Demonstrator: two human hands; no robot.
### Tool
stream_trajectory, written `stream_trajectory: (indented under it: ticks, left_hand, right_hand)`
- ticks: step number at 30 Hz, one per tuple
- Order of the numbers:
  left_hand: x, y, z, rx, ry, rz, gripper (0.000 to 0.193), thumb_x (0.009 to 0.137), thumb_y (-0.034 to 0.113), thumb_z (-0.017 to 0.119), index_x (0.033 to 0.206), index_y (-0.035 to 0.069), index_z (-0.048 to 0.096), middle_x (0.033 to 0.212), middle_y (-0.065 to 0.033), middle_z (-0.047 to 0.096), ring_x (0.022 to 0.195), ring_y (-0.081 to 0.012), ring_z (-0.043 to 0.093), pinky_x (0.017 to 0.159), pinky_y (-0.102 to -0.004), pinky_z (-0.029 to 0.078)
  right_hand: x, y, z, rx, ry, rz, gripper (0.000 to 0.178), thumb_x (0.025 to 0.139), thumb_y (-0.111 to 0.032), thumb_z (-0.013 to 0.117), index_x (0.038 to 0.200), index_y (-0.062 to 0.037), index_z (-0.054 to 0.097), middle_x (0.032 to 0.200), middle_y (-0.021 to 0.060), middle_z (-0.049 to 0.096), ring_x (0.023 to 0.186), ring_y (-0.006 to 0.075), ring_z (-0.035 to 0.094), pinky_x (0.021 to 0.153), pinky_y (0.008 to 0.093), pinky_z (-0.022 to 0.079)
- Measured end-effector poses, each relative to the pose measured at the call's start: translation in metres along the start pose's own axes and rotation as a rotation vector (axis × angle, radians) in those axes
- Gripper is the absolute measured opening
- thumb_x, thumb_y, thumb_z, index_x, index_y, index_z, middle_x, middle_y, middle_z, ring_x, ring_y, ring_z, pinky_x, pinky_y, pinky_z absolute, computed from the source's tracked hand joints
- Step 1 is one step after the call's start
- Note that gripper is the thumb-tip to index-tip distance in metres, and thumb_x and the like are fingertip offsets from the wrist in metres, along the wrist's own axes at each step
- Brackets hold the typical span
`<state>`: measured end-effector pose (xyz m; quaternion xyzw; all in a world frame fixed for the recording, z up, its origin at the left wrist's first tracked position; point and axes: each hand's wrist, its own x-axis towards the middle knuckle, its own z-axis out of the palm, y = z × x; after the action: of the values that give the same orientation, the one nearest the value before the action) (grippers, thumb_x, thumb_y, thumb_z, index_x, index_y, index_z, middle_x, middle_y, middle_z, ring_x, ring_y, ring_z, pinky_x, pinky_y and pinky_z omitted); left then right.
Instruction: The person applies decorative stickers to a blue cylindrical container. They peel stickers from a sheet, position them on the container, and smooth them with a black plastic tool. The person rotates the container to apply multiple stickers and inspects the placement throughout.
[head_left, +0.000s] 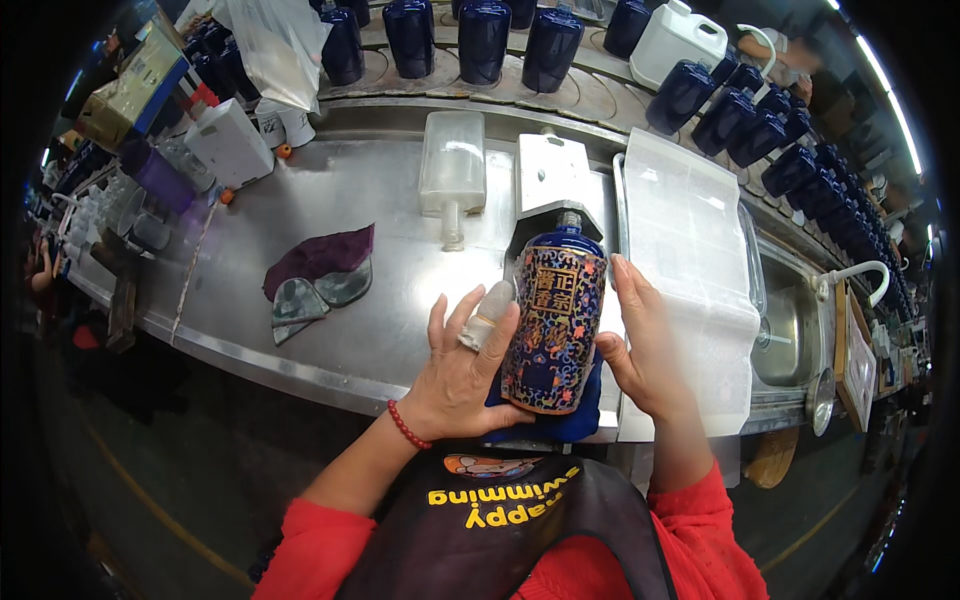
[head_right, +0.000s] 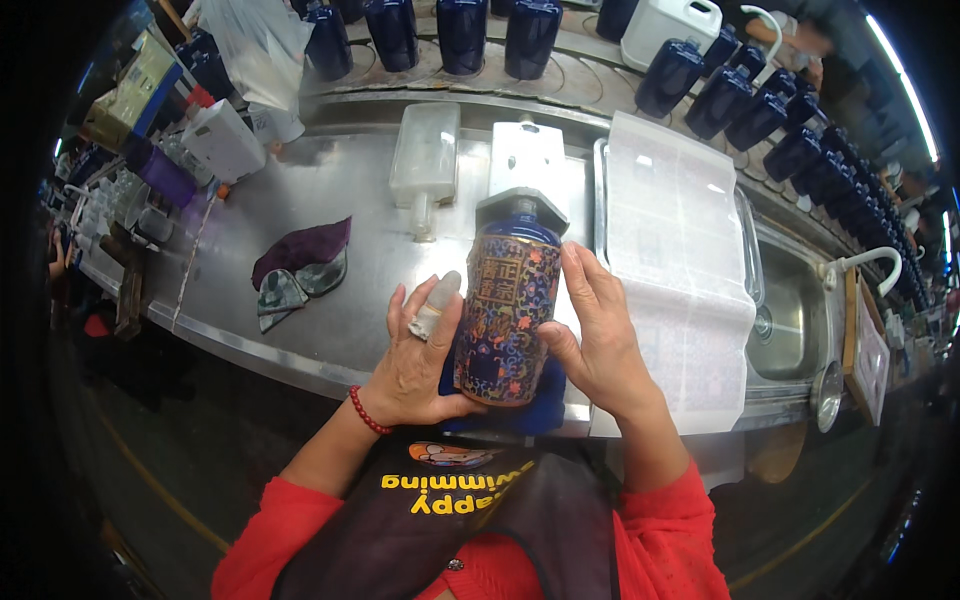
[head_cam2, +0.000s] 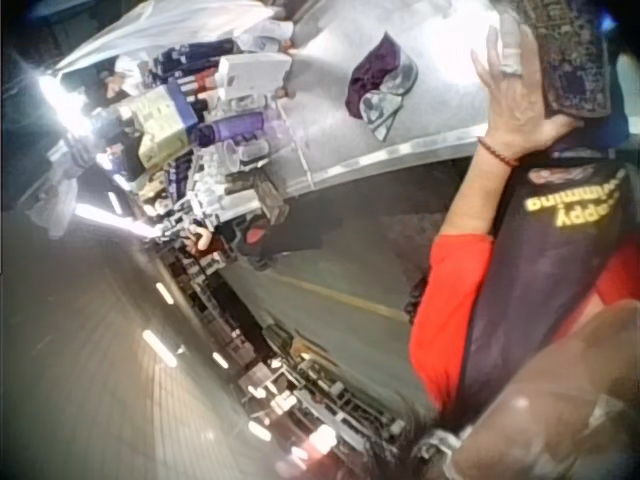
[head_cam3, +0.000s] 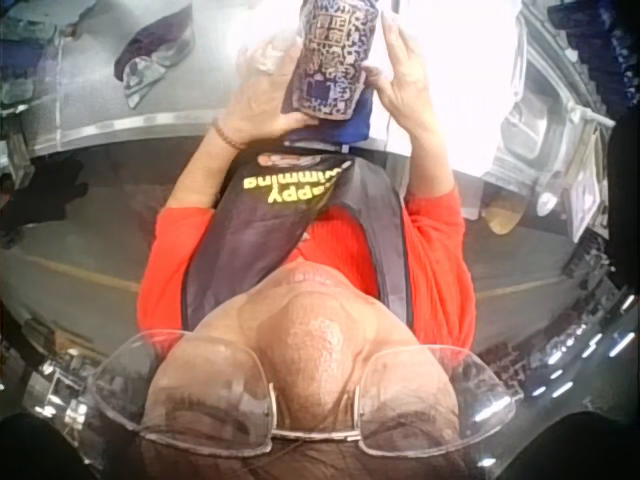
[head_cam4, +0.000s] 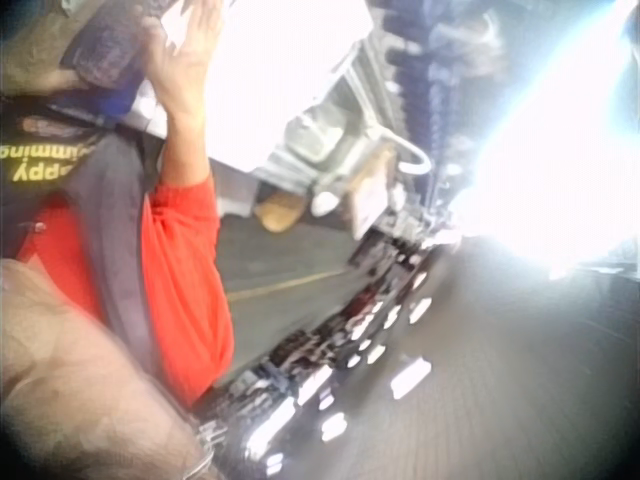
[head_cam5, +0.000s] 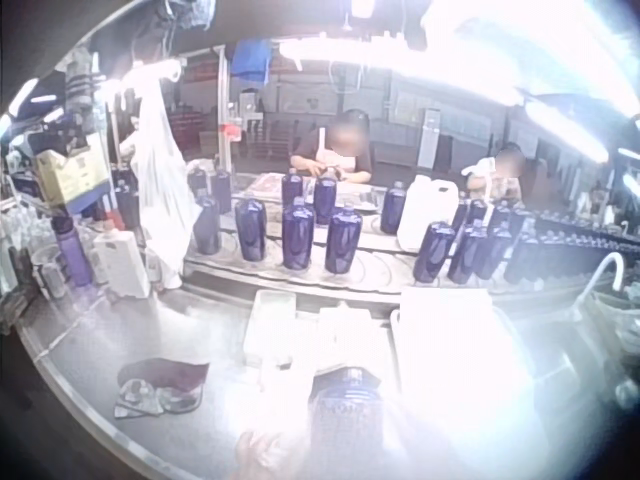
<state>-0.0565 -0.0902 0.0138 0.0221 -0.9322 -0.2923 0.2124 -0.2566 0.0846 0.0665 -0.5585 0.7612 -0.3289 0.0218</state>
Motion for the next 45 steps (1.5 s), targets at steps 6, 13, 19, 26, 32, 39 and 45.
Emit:
stream_trajectory:
  ticks: [6, 13, 19, 26, 32, 39, 45]
  left_hand:
    - [-0.004, 0.018, -0.005, 0.285, 0.169, 0.035, 0.096, 0.074, 0.062, 0.077, 0.152, 0.014, 0.047, 0.147, -0.0201, 0.048, 0.146, -0.0419, 0.026, 0.117, -0.0663, 0.005]
    - [0.013, 0.022, -0.020, 0.008, 0.093, 0.006, 0.087, 0.088, 0.073, 0.059, 0.152, 0.013, 0.049, 0.155, -0.0261, 0.040, 0.147, -0.0462, 0.026, 0.118, -0.0644, 0.008]
    - [0.035, 0.022, -0.008, 0.169, 0.072, -0.092, 0.086, 0.095, 0.068, 0.051, 0.156, 0.008, 0.042, 0.159, -0.0253, 0.036, 0.147, -0.0461, 0.025, 0.118, -0.0641, 0.008]
    - [0.036, 0.020, -0.005, 0.090, 0.072, -0.125, 0.090, 0.095, 0.069, 0.052, 0.157, 0.006, 0.038, 0.159, -0.0266, 0.035, 0.147, -0.0474, 0.026, 0.118, -0.0637, 0.009]
    - [0.044, 0.015, -0.005, 0.061, 0.052, -0.143, 0.092, 0.095, 0.070, 0.050, 0.158, 0.005, 0.036, 0.158, -0.0264, 0.036, 0.147, -0.0486, 0.028, 0.119, -0.0619, 0.009]
    - [0.045, 0.010, -0.005, 0.028, 0.062, -0.127, 0.092, 0.095, 0.070, 0.050, 0.158, 0.004, 0.035, 0.156, -0.0258, 0.040, 0.146, -0.0488, 0.029, 0.120, -0.0599, 0.009]
    - [0.046, 0.009, -0.007, 0.002, 0.044, -0.094, 0.092, 0.095, 0.070, 0.051, 0.158, 0.005, 0.035, 0.156, -0.0247, 0.040, 0.146, -0.0465, 0.030, 0.120, -0.0598, 0.010]
  right_hand:
    - [-0.002, 0.015, 0.010, 0.375, -0.067, 0.158, 0.072, 0.104, -0.045, 0.054, 0.159, -0.0025, 0.033, 0.155, 0.0262, 0.042, 0.141, 0.0365, 0.043, 0.117, 0.0443, 0.035]
    - [-0.010, 0.007, 0.010, 0.131, -0.022, 0.030, 0.069, 0.104, -0.042, 0.056, 0.158, -0.0050, 0.035, 0.156, 0.0276, 0.040, 0.138, 0.0407, 0.044, 0.116, 0.0462, 0.035]
    - [-0.012, 0.006, 0.016, 0.138, -0.006, -0.001, 0.071, 0.100, -0.041, 0.062, 0.157, -0.0069, 0.038, 0.159, 0.0293, 0.034, 0.134, 0.0429, 0.046, 0.115, 0.0469, 0.036]
    - [-0.007, 0.012, 0.012, 0.152, -0.047, -0.004, 0.074, 0.099, -0.039, 0.065, 0.157, -0.0036, 0.037, 0.158, 0.0294, 0.034, 0.134, 0.0440, 0.046, 0.114, 0.0477, 0.037]
    - [-0.007, 0.015, 0.015, 0.180, -0.044, 0.017, 0.077, 0.099, -0.041, 0.064, 0.158, -0.0027, 0.033, 0.157, 0.0301, 0.036, 0.137, 0.0456, 0.043, 0.115, 0.0487, 0.036]
    - [-0.008, 0.018, 0.015, 0.214, -0.041, 0.010, 0.078, 0.099, -0.044, 0.063, 0.158, -0.0021, 0.034, 0.156, 0.0308, 0.037, 0.138, 0.0463, 0.043, 0.115, 0.0489, 0.035]
    - [-0.008, 0.017, 0.012, 0.253, -0.053, 0.024, 0.078, 0.098, -0.045, 0.064, 0.158, -0.0033, 0.035, 0.156, 0.0302, 0.038, 0.138, 0.0467, 0.043, 0.115, 0.0480, 0.036]
